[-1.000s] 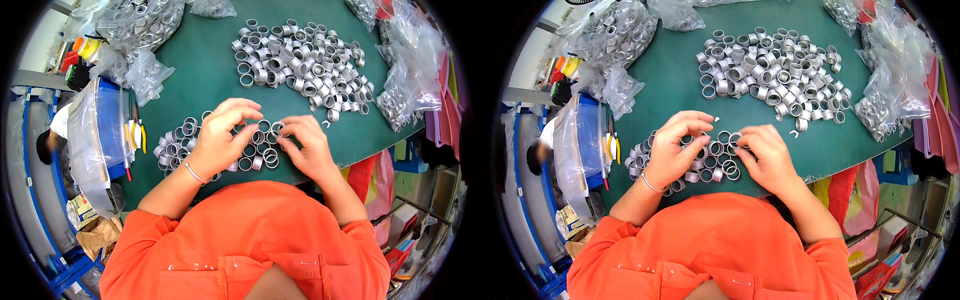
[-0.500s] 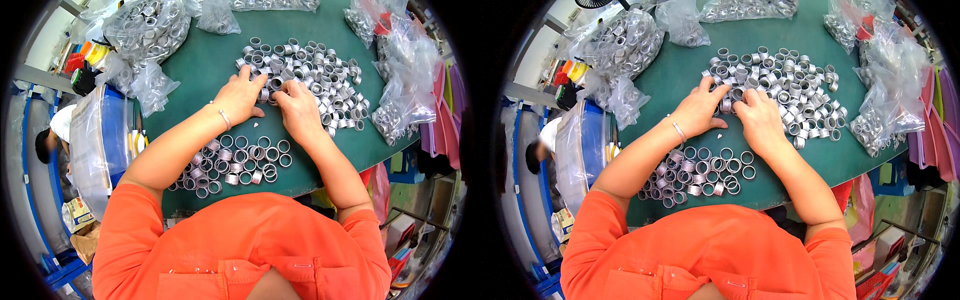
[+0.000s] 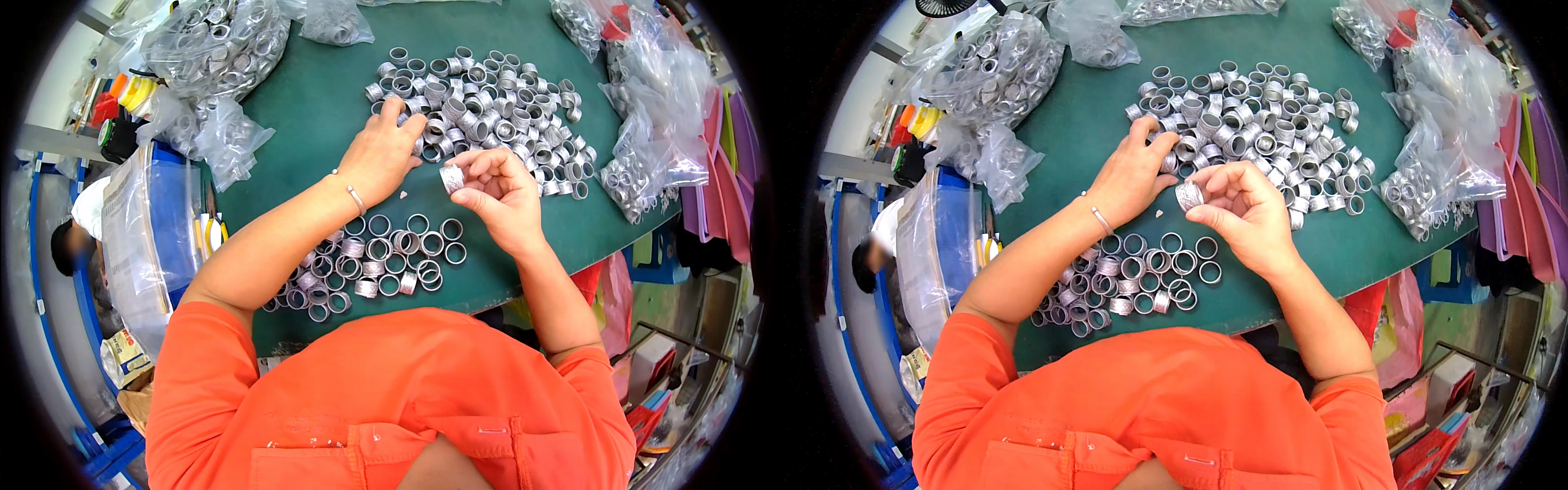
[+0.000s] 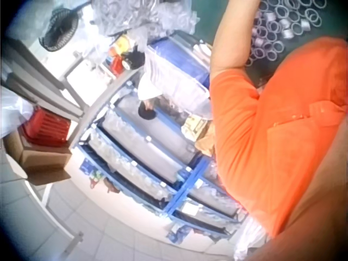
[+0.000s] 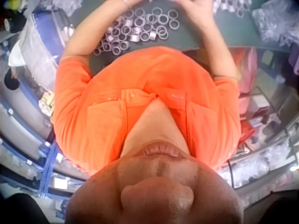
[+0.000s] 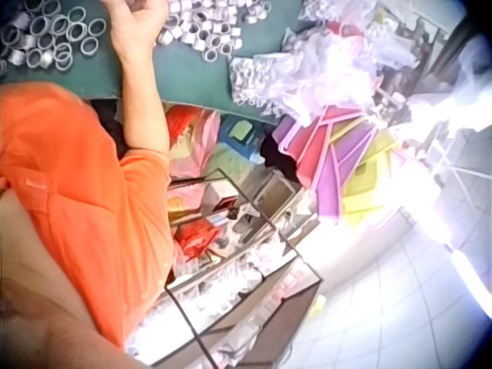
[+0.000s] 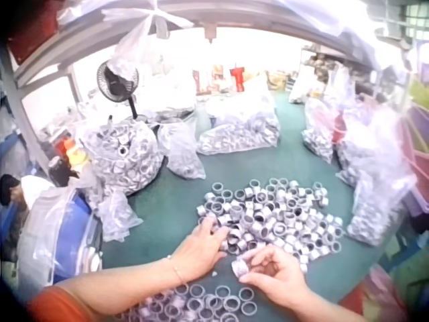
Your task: The person sorts and organizes metal rings and smaller internal components on a workstation table, picking them up individually to check them and then placing them into different groups or containers. A second person later assists by handing over specific metal parts for sorting.
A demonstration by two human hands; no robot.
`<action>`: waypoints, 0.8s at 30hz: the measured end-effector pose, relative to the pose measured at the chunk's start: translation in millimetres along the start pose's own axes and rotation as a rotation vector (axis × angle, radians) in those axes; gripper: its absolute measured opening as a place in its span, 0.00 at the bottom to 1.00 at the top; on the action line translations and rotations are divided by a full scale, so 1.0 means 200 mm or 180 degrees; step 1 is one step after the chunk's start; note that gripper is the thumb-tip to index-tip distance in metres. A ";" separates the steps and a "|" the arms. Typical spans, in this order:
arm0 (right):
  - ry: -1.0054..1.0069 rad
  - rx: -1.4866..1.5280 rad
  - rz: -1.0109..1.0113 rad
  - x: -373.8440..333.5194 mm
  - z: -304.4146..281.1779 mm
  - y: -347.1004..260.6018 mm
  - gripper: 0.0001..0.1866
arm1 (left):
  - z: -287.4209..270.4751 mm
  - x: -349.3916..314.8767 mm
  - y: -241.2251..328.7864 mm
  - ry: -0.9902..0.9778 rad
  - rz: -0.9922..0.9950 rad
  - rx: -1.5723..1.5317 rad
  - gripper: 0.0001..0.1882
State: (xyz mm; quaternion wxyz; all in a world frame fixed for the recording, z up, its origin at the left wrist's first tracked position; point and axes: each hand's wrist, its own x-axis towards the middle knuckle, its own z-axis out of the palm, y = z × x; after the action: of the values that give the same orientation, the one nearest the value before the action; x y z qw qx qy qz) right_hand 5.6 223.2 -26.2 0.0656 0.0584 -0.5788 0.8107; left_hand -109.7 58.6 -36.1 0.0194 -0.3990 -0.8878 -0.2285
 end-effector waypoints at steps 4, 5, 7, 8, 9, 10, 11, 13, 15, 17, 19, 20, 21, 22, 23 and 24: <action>0.0045 -0.0335 -0.0355 -0.05 -0.02 -0.05 0.25 | -0.01 0.00 0.01 -0.0124 -0.0117 -0.0086 0.30; 0.0165 -0.0452 -0.0417 -0.08 -0.03 -0.06 0.26 | -0.01 -0.01 0.01 -0.0119 -0.0090 -0.0076 0.30; 0.0405 -0.0851 -0.0569 -0.18 -0.09 -0.10 0.27 | -0.02 -0.02 0.01 -0.0193 -0.0023 -0.0028 0.32; 0.0591 -0.1536 -0.0786 -0.25 -0.17 -0.13 0.23 | -0.03 -0.02 0.02 -0.0259 -0.0022 -0.0042 0.33; 0.0915 -0.1988 -0.0890 -0.32 -0.23 -0.18 0.19 | -0.05 -0.03 0.02 -0.0327 -0.0020 -0.0052 0.33; 0.1225 -0.2022 -0.0778 -0.41 -0.31 -0.20 0.17 | -0.06 -0.05 0.02 -0.0379 -0.0045 -0.0067 0.34; 0.1617 -0.2269 -0.0704 -0.50 -0.42 -0.23 0.15 | -0.08 -0.06 0.02 -0.0449 -0.0052 -0.0079 0.35; 0.2447 -0.2584 -0.0573 -0.73 -0.62 -0.29 0.13 | -0.10 -0.06 0.02 -0.0503 0.0052 -0.0116 0.37; 0.2975 -0.3489 -0.0198 -1.02 -0.88 -0.31 0.11 | -0.10 -0.06 0.01 -0.0560 0.0047 -0.0188 0.39; 0.3180 -0.4677 0.1112 -1.20 -0.97 -0.36 0.11 | -0.11 -0.07 0.01 -0.0593 0.0047 -0.0186 0.38; 0.3083 -0.5158 0.1099 -1.25 -0.99 -0.35 0.11 | -0.12 -0.06 0.02 -0.0630 0.0033 -0.0161 0.37; 0.2981 -0.5231 0.0657 -1.21 -0.95 -0.33 0.10 | -0.12 -0.05 0.03 -0.0635 0.0050 -0.0143 0.37; 0.2866 -0.5292 0.0213 -1.14 -0.91 -0.30 0.10 | -0.12 -0.05 0.04 -0.0637 0.0061 -0.0128 0.36; 0.2788 -0.4775 -0.0103 -1.02 -0.83 -0.28 0.09 | -0.12 -0.04 0.04 -0.0605 0.0093 -0.0113 0.36; 0.2656 -0.4585 -0.0123 -0.89 -0.72 -0.26 0.08 | -0.11 -0.04 0.03 -0.0561 0.0115 -0.0085 0.35; 0.2467 -0.4428 -0.0291 -0.76 -0.61 -0.25 0.07 | -0.10 -0.04 0.03 -0.0511 0.0142 -0.0053 0.34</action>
State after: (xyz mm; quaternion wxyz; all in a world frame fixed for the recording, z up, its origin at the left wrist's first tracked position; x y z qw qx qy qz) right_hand 161.5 348.2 -45.3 0.3167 -0.2583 -0.8851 0.2227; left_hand -102.7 47.6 -16.8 -0.0501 -0.4359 -0.8754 -0.2027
